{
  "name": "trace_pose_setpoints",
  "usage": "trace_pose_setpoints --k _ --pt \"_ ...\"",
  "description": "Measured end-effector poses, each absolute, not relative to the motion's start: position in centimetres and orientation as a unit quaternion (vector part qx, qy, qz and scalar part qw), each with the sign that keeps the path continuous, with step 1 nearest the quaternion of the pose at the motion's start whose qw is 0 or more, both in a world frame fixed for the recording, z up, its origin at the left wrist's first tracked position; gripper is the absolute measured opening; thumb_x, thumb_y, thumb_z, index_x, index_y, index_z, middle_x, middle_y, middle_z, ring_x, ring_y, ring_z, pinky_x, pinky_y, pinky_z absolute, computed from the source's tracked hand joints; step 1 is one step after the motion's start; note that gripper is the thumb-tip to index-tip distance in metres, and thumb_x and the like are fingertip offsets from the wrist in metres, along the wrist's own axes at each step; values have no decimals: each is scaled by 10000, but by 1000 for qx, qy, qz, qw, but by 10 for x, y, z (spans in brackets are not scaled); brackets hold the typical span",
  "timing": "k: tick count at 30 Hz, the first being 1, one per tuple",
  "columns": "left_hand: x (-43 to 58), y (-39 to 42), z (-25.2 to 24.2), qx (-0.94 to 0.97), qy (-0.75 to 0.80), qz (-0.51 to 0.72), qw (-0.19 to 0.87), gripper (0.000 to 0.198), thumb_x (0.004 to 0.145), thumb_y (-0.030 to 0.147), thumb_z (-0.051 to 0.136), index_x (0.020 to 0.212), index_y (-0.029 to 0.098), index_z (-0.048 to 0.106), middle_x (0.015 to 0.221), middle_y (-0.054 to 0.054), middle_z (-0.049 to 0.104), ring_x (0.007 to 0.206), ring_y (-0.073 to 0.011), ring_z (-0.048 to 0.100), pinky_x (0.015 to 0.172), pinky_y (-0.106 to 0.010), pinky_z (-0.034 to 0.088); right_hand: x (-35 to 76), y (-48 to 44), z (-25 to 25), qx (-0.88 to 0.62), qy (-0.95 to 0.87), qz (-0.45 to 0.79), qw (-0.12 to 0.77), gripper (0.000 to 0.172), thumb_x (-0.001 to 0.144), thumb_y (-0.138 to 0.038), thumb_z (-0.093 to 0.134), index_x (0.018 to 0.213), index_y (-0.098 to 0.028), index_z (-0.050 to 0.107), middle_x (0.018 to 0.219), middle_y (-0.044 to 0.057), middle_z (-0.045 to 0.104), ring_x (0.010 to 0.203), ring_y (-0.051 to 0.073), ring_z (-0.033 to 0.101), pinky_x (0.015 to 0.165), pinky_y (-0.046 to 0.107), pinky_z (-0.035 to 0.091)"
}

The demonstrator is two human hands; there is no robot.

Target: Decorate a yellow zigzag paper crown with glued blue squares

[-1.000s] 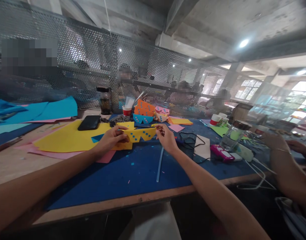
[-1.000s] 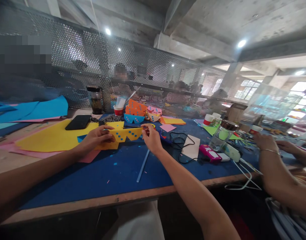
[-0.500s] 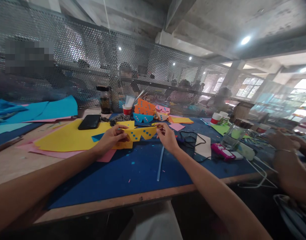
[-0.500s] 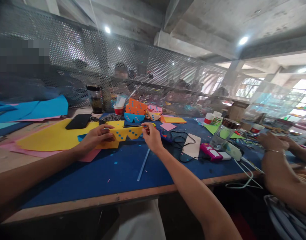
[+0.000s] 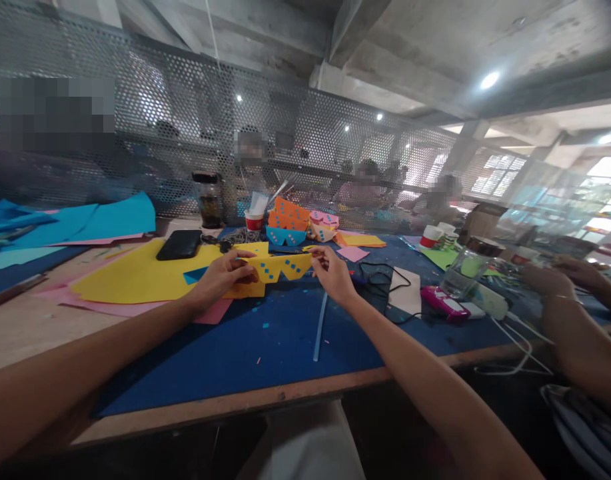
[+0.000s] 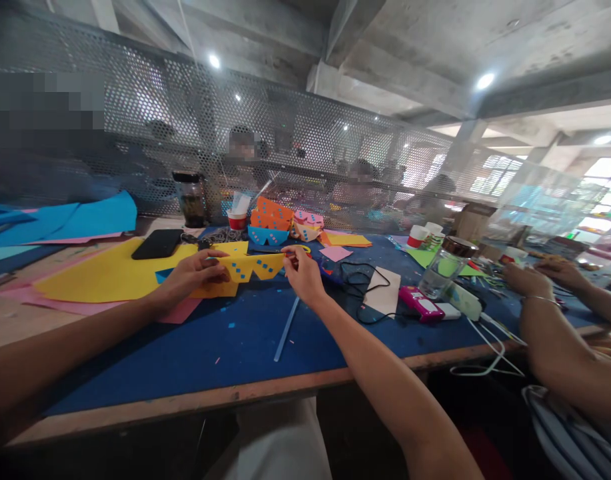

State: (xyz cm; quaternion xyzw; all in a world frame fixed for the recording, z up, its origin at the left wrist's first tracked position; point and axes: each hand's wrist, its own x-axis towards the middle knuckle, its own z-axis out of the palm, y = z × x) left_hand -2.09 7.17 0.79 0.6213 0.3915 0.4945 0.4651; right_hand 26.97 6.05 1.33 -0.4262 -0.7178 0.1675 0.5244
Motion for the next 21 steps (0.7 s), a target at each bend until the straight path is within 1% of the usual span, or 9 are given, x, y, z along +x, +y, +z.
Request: trace_pose_setpoints --k 5,10,14,17,21 --pt "-21 73 7 622 396 494 461 512 761 452 864 1163 201 670 803 -35 809 784 -257 800 760 -390 640 270 59 15 -432 -718 163 521 200 961 -282 540 1134 -232 625 876 -4 710 620 149 680 713 309 573" --pt "-21 70 9 626 395 488 463 556 776 463 857 1230 203 669 806 -38 808 807 -257 802 770 -378 638 269 59 15 -432 -718 165 520 196 963 -276 535 1131 -231 625 859 -9 701 624 152 685 717 308 568" --pt "-21 67 10 627 395 485 465 566 789 465 850 1257 205 668 835 -30 808 819 -232 796 781 -342 624 269 59 15 -429 -719 165 522 201 963 -279 537 1135 -227 627 876 -3 704 624 148 684 701 303 560" --pt "-22 68 9 626 393 484 468 563 791 477 844 1257 213 671 825 -16 805 809 -211 786 779 -318 611 269 59 15 -426 -720 166 521 211 963 -281 537 1143 -220 629 868 -4 702 623 148 683 700 303 555" --pt "-22 70 9 628 388 484 470 561 788 494 842 1243 209 679 824 -18 803 807 -212 779 784 -328 608 270 58 15 -426 -722 167 519 220 970 -281 531 1157 -224 633 876 -6 707 631 147 684 705 302 556"
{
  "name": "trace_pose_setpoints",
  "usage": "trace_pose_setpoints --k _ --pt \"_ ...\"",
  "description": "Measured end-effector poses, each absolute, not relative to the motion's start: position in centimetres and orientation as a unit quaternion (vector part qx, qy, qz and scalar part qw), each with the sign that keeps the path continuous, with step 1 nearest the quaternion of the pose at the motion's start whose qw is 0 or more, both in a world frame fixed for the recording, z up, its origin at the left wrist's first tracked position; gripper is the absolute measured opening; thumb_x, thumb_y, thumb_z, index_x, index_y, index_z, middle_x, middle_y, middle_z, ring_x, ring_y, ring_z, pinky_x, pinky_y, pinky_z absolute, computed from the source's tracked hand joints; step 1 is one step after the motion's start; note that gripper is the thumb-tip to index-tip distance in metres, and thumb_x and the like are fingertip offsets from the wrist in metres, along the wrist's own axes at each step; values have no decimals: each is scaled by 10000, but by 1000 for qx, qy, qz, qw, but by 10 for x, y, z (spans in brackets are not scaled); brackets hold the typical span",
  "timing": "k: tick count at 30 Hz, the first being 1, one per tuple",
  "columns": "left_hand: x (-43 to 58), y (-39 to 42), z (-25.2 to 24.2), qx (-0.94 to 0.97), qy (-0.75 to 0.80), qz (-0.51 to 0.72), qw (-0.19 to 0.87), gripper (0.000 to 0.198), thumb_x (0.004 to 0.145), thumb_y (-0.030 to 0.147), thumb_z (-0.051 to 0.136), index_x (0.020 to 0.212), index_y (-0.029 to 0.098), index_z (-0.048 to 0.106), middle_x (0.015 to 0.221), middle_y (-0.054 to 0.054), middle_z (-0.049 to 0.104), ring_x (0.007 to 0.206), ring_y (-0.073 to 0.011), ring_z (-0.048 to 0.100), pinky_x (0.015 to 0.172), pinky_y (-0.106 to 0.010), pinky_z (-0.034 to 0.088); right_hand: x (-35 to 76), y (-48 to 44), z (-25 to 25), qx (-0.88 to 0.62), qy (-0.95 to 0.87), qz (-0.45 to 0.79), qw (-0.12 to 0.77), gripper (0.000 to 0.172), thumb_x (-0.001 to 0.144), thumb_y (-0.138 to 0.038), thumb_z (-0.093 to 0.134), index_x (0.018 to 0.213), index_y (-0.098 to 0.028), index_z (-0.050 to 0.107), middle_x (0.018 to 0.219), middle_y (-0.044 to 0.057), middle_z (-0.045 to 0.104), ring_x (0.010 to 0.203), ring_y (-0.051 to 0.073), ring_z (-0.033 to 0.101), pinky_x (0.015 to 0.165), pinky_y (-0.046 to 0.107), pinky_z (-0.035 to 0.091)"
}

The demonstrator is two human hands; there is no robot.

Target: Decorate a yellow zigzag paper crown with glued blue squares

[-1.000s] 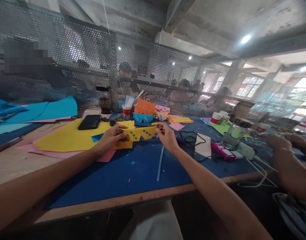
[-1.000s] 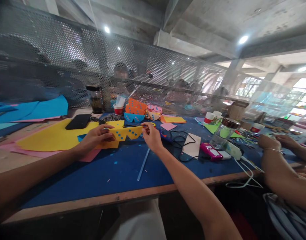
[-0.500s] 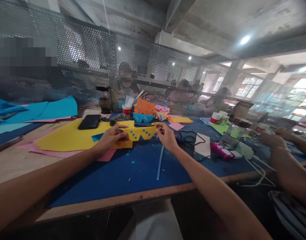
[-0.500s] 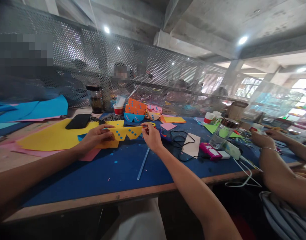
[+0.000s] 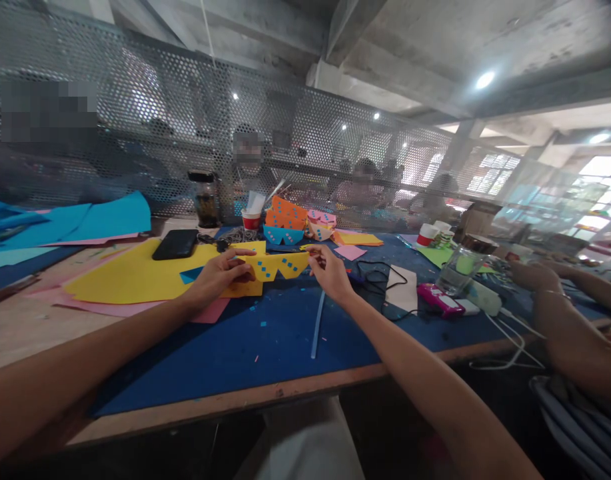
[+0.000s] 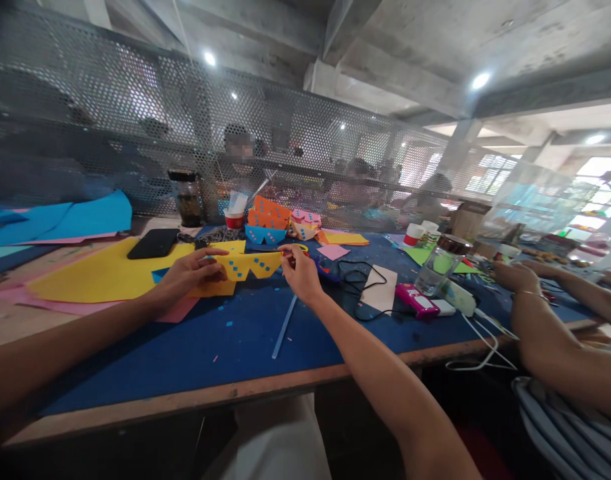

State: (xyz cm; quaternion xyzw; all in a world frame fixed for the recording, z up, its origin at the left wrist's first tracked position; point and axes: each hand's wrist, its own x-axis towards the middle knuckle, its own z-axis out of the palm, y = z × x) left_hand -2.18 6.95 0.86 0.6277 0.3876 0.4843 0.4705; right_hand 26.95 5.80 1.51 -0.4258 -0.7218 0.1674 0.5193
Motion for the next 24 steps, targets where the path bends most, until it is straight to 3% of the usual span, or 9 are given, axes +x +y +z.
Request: trace_pose_setpoints --k 24 --pt "-21 69 10 621 384 498 468 519 744 466 888 1170 220 723 830 -31 794 793 -248 794 758 -364 647 269 56 18 -441 -723 158 507 231 1011 -275 456 1151 -230 635 925 10 737 631 149 691 695 294 542"
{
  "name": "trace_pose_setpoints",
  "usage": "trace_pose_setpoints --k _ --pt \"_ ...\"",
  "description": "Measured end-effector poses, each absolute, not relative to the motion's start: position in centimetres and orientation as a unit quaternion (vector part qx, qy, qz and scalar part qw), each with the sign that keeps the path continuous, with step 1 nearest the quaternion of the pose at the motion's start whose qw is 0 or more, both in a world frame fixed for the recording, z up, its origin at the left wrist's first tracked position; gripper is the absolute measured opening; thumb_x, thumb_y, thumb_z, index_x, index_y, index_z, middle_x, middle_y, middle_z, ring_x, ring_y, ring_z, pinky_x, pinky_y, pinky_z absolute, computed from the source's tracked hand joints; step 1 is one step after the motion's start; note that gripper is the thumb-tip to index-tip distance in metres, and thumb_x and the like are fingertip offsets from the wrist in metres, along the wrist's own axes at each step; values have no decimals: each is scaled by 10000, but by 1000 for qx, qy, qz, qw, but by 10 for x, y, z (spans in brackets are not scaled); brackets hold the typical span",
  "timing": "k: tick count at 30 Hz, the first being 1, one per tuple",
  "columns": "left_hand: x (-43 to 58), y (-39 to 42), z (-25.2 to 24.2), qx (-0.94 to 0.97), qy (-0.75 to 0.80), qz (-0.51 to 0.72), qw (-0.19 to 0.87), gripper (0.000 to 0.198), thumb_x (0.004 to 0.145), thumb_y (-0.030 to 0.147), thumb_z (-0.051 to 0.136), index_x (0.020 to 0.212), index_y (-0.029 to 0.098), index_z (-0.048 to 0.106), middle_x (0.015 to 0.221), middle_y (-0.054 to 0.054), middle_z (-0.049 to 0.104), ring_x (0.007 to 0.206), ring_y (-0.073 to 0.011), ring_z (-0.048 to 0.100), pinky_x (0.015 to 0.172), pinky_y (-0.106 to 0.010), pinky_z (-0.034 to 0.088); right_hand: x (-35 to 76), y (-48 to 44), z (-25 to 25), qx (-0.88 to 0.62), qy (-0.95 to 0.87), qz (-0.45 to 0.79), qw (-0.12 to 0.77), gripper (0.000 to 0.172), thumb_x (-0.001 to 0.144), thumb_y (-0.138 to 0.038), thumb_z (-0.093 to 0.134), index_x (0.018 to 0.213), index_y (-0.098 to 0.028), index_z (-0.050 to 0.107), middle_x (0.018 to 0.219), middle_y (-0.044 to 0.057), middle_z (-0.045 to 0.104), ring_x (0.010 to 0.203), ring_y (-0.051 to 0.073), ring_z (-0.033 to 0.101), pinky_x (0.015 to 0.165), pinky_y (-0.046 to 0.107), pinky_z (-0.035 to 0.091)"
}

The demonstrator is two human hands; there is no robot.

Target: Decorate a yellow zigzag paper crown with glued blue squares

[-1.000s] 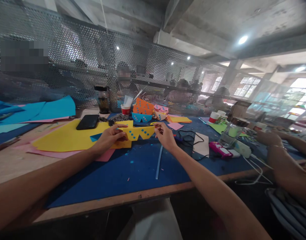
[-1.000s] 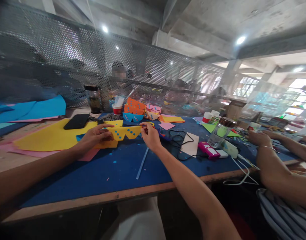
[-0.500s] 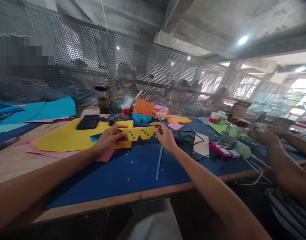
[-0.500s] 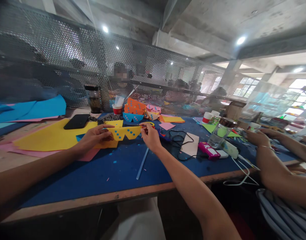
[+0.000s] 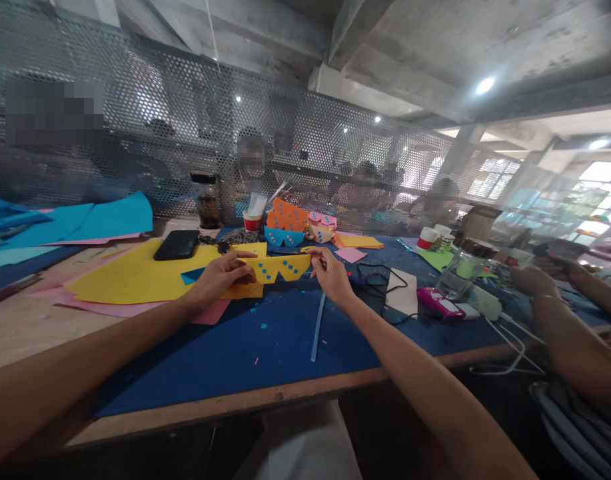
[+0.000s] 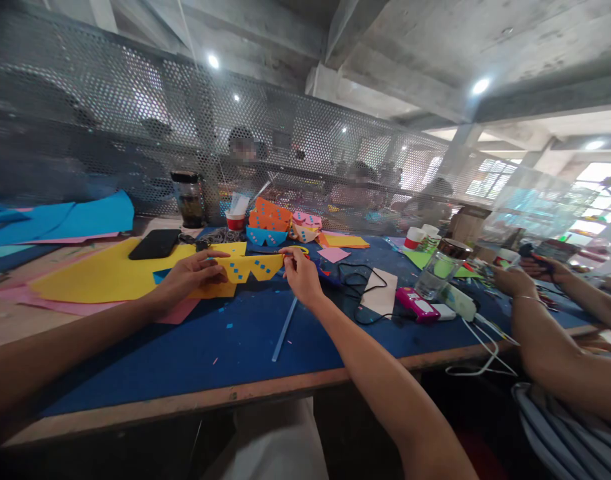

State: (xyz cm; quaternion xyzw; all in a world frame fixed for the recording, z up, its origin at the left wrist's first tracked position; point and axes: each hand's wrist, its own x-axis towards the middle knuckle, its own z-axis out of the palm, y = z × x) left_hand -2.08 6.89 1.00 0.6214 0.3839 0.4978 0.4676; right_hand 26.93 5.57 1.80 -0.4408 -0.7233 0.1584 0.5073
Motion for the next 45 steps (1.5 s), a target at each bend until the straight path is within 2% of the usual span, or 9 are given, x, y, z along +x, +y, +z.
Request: trace_pose_setpoints --k 7,16,22,26,30,34,38,42,45 --pt "-20 68 10 620 387 498 467 472 779 420 859 1179 209 725 829 -44 800 801 -256 795 763 -375 648 269 54 20 -443 -726 151 504 252 1008 -277 451 1165 -228 643 846 -1 712 635 164 695 697 298 540" --pt "-23 73 6 619 384 498 471 513 758 463 875 1184 223 720 829 -20 787 810 -244 795 781 -363 635 272 58 19 -467 -726 113 492 266 1026 -267 433 1198 -228 633 892 12 742 657 164 717 693 287 548" --pt "-22 72 7 619 388 493 472 563 741 509 869 1191 219 697 825 -20 789 812 -240 790 794 -369 635 303 60 38 -519 -722 23 458 287 1041 -253 449 1275 -214 611 1066 76 771 886 211 738 871 346 565" --pt "-22 73 7 618 396 489 471 521 751 486 853 1188 244 704 842 -31 804 821 -247 792 785 -367 645 329 54 43 -574 -727 -34 374 252 1007 -216 521 1212 -218 669 1214 110 730 1079 254 689 992 399 521" --pt "-23 73 8 612 411 482 473 513 741 457 855 1186 249 706 835 -37 807 817 -259 789 753 -342 647 343 47 32 -633 -722 -59 273 233 964 -204 625 1189 -190 684 1279 154 700 1224 306 621 1088 443 459" --pt "-23 72 9 609 413 486 471 496 747 455 843 1182 256 709 853 -50 811 816 -268 790 759 -347 647 346 43 23 -678 -704 -57 203 270 966 -263 666 1210 -147 672 1279 202 689 1232 358 620 1061 480 471" --pt "-22 71 9 610 412 486 470 492 746 462 843 1171 255 706 825 -41 804 811 -264 791 783 -371 646 346 41 22 -688 -702 -48 176 323 948 -242 691 1255 -151 649 1321 198 660 1224 352 638 1029 440 487" --pt "-21 71 9 611 401 491 473 498 754 470 844 1176 253 697 812 -22 796 819 -259 793 830 -398 642 348 38 24 -678 -712 -30 180 305 892 -172 735 1190 -165 672 1264 177 679 1147 333 678 979 418 505" --pt "-21 72 9 611 398 496 471 520 747 476 852 1184 246 692 819 -18 791 814 -259 796 821 -403 644 348 36 29 -659 -720 -28 217 253 882 -187 755 1124 -159 688 1241 184 682 1207 365 641 1025 483 482"
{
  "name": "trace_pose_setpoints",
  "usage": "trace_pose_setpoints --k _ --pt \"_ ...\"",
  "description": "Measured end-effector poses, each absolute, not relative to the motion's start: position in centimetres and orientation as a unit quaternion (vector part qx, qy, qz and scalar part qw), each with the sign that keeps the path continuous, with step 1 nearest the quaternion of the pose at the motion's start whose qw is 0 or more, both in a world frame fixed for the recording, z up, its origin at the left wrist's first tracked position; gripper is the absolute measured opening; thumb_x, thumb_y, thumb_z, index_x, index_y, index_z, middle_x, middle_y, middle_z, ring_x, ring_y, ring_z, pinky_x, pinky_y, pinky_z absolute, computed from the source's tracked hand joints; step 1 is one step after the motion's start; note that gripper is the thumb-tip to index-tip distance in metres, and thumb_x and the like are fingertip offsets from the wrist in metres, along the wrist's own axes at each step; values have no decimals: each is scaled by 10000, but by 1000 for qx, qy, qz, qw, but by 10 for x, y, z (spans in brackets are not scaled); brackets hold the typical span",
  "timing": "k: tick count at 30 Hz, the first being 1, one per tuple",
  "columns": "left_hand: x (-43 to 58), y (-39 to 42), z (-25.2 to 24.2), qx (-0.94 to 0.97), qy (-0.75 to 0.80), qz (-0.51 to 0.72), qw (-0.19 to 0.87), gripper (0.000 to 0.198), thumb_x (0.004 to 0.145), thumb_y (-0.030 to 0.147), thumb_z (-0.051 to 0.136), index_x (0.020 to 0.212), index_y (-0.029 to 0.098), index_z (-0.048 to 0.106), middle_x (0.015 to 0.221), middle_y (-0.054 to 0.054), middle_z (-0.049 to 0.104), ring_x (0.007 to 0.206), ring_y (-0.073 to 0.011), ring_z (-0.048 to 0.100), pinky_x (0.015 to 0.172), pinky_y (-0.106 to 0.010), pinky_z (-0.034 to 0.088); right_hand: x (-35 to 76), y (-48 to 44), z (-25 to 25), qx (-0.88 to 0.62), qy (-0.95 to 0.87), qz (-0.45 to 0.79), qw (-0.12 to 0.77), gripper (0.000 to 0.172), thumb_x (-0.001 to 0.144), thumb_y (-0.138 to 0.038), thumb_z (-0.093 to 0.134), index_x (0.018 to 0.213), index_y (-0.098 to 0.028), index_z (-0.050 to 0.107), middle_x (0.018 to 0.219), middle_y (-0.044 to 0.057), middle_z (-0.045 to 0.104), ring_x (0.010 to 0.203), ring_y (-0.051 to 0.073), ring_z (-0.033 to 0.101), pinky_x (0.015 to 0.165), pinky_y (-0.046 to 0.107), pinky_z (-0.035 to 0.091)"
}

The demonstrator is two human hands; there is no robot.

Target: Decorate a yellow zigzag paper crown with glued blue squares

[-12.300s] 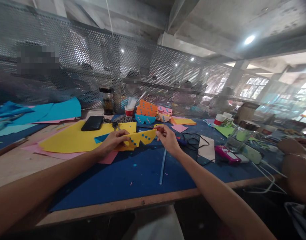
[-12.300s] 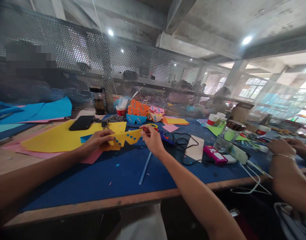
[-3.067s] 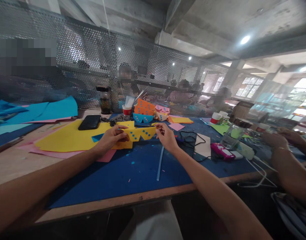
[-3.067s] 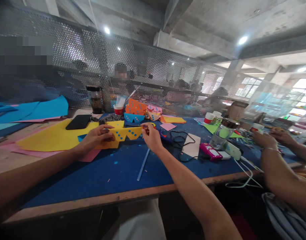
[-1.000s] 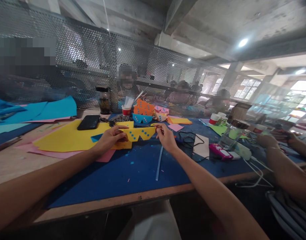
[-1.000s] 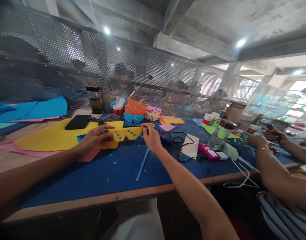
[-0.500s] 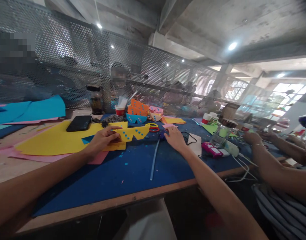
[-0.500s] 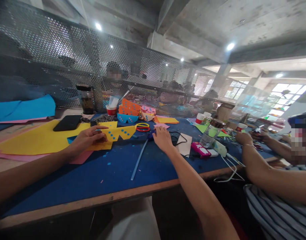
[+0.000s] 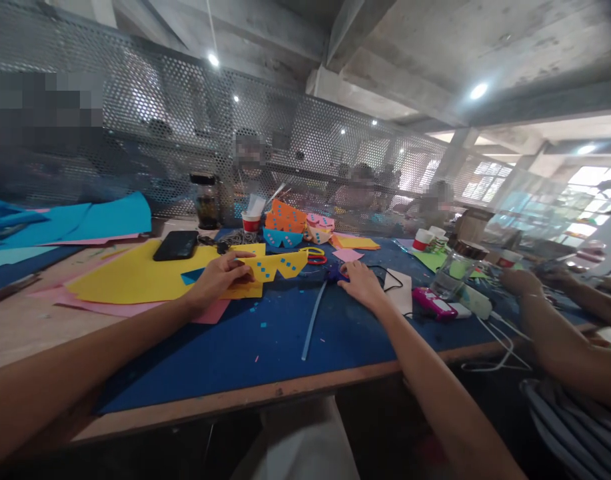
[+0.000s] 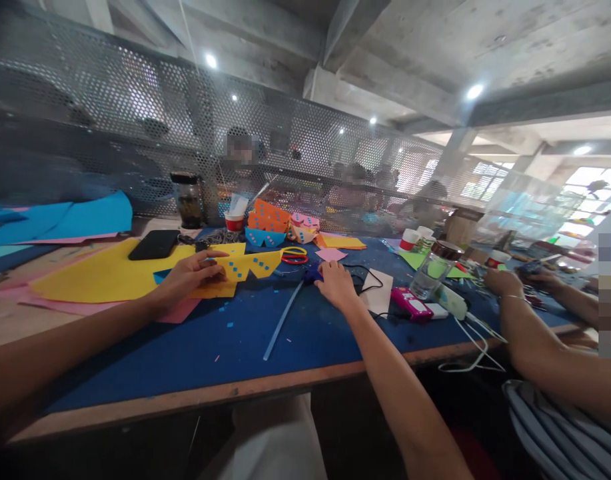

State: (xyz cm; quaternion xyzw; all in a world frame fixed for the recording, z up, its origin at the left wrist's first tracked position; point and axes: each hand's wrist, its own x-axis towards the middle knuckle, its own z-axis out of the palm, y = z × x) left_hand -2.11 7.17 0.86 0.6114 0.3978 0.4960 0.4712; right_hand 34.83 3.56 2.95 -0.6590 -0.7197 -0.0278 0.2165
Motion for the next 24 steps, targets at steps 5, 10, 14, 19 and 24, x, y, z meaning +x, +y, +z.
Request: trace_pose_setpoints --k 5,10,14,19,24 --pt "-20 72 10 618 387 499 468 552 719 488 878 1162 213 695 793 -20 782 788 -257 790 789 -395 637 328 40 43 -579 -754 15 310 230 988 -248 647 1213 -202 654 1185 94 726 1097 236 694 997 392 523" --pt "-19 70 13 636 375 499 454 586 739 532 857 1187 198 680 793 -25 786 801 -249 778 794 -393 613 294 50 44 -503 -772 77 381 329 995 -284 646 1322 -245 626 1094 41 763 936 187 734 886 333 564" --pt "-17 65 17 651 369 498 437 594 755 533 838 1203 187 658 796 -32 790 806 -256 778 777 -385 593 283 56 35 -484 -753 102 433 333 969 -282 661 1299 -234 652 1158 74 762 930 205 739 846 347 574" --pt "-16 59 18 672 372 505 395 611 814 510 788 1296 183 603 794 2 753 812 -258 790 787 -387 589 282 60 25 -459 -731 143 484 323 951 -280 657 1265 -211 682 1144 81 778 944 195 754 833 315 593" --pt "-16 61 15 678 387 497 378 615 797 558 780 1245 167 622 849 -33 785 845 -277 805 815 -405 605 281 58 24 -431 -721 168 517 293 938 -289 659 1209 -203 726 1157 78 787 1026 202 751 910 314 588"
